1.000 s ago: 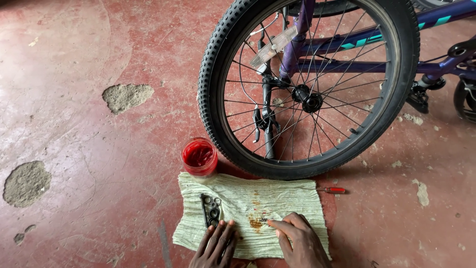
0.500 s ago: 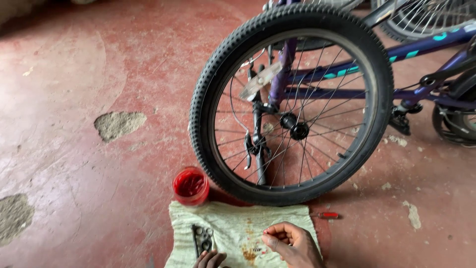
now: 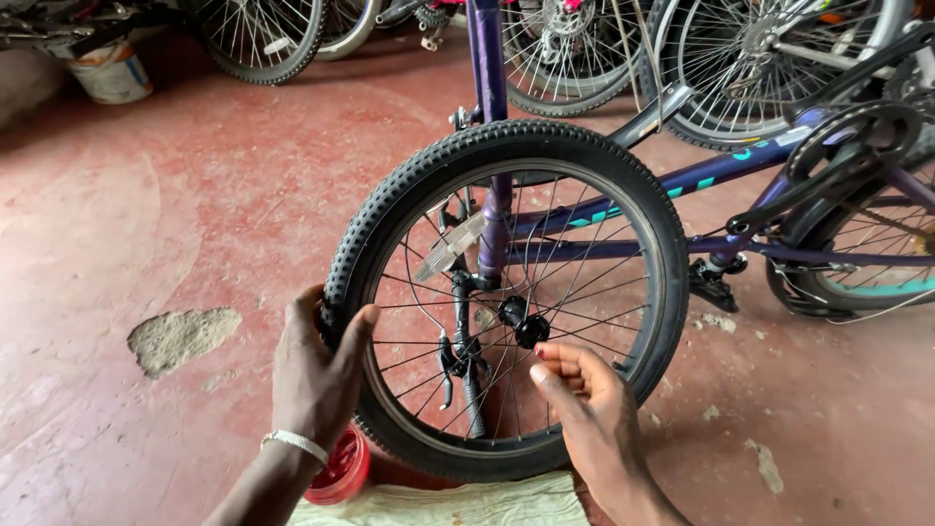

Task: Applying grease to a bicycle wheel hub and installing individual ball bearings into the hub race.

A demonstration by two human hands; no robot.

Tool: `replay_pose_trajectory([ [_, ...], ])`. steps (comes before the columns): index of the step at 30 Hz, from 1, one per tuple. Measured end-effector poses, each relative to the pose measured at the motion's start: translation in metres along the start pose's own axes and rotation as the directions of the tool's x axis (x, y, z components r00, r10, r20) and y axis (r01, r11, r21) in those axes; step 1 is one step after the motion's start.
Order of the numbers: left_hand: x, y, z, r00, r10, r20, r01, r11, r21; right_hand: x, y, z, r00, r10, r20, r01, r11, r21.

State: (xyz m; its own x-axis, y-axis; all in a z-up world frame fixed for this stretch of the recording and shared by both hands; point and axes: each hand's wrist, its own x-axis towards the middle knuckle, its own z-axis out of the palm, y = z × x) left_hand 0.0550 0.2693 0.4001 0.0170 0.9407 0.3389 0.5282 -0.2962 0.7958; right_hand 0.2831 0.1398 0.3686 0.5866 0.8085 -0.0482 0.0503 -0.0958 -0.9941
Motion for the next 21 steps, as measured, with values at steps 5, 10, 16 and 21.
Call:
replay_pose_trajectory([
  [5,-0.013,-0.017,0.002,0.973,-0.196,0.119,0.208,0.973,-0.103,0.006,-0.004,-0.005,0.981,-0.188,-0.051,0.168,0.951,-0.260],
  [10,-0.048,-0.049,-0.020,0.943,-0.330,0.039,0.325,0.940,0.103,-0.004,0.002,0.005,0.988,-0.147,-0.041,0.139,0.977,-0.164],
  [16,-0.082,-0.113,-0.025,0.842,-0.422,0.335,0.491,0.857,-0.155,-0.042,0.008,0.047,0.951,0.070,0.300,-0.008,0.979,-0.202],
  [21,-0.104,-0.135,-0.020,0.943,-0.170,0.285,0.232,0.952,-0.201,-0.058,0.046,0.058,0.860,0.095,0.501,0.054,0.960,-0.275],
])
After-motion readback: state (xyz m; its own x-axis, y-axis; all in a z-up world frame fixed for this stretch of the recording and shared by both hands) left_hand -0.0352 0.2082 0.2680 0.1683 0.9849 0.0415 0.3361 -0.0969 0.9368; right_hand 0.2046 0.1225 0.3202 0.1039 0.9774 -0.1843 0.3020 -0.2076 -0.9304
